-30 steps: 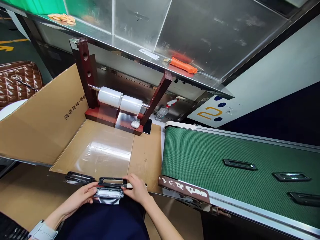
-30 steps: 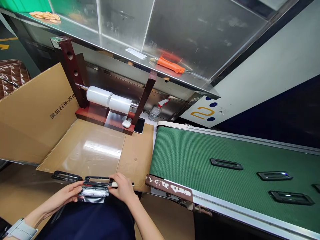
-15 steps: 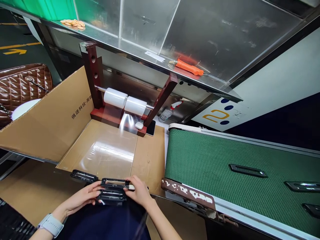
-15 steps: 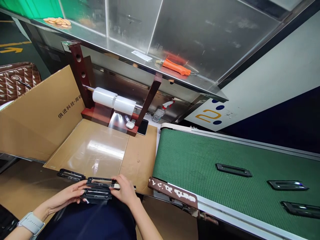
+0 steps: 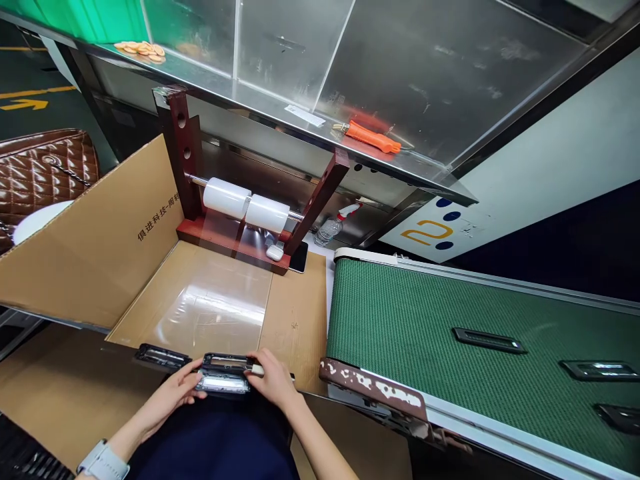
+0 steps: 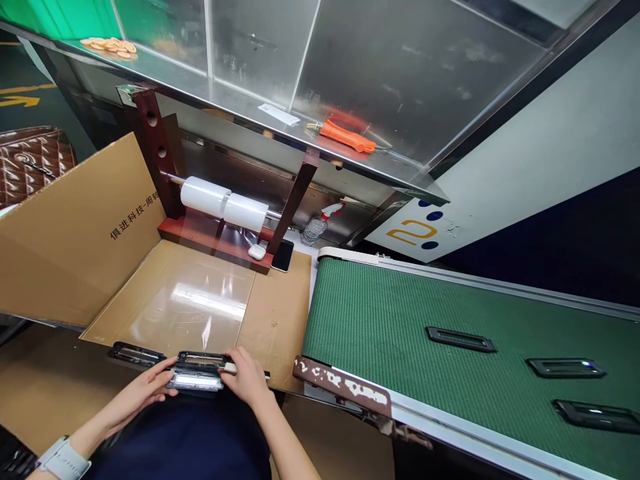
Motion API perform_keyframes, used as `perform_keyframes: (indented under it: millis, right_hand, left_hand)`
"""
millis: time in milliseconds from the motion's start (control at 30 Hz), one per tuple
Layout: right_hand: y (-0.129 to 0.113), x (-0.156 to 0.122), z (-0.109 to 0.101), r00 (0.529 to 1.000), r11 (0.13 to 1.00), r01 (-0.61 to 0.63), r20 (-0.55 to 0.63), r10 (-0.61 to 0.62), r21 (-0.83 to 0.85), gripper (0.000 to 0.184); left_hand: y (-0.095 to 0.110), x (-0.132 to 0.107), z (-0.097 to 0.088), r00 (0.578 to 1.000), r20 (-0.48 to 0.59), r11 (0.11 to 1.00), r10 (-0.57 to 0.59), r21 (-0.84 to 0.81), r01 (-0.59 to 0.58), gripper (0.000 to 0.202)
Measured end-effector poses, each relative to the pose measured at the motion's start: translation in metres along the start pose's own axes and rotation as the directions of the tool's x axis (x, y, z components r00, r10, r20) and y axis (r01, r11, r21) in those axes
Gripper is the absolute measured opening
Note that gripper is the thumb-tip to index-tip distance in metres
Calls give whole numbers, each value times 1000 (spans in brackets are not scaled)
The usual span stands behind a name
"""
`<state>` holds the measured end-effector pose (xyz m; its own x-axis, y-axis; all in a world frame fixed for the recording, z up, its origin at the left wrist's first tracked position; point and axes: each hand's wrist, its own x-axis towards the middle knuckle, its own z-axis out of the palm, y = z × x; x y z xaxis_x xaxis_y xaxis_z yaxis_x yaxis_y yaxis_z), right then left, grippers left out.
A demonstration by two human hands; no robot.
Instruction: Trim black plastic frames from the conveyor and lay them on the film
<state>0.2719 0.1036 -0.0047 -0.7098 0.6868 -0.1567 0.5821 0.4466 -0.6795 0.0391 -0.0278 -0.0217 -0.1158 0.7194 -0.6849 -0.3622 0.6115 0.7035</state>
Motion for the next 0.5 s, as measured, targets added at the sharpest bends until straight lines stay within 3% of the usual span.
perform_keyframes:
  millis: [200,333,433,500]
  right_hand:
    - [-3,4,7,999,999,-21,-34,20,-31,33]
    - [-8,5,7,996,999,-35,-85,32,-33,35]
    - [-14,22,-16,987,999,-41,-157,36,-28,38]
    - [-24,49,-49,975,999,-28,-220,20,-35,38]
  left_hand:
    - [-11,5,4,991,-100,993,90,83,-82,110]
    - [-23,0,5,976,-167,987,140,104,-124,103]
    - [-32,-4,4,964,-200,983,174,87,-159,95]
    - [-37,-5,2,959,-208,981,190,65,-180,88]
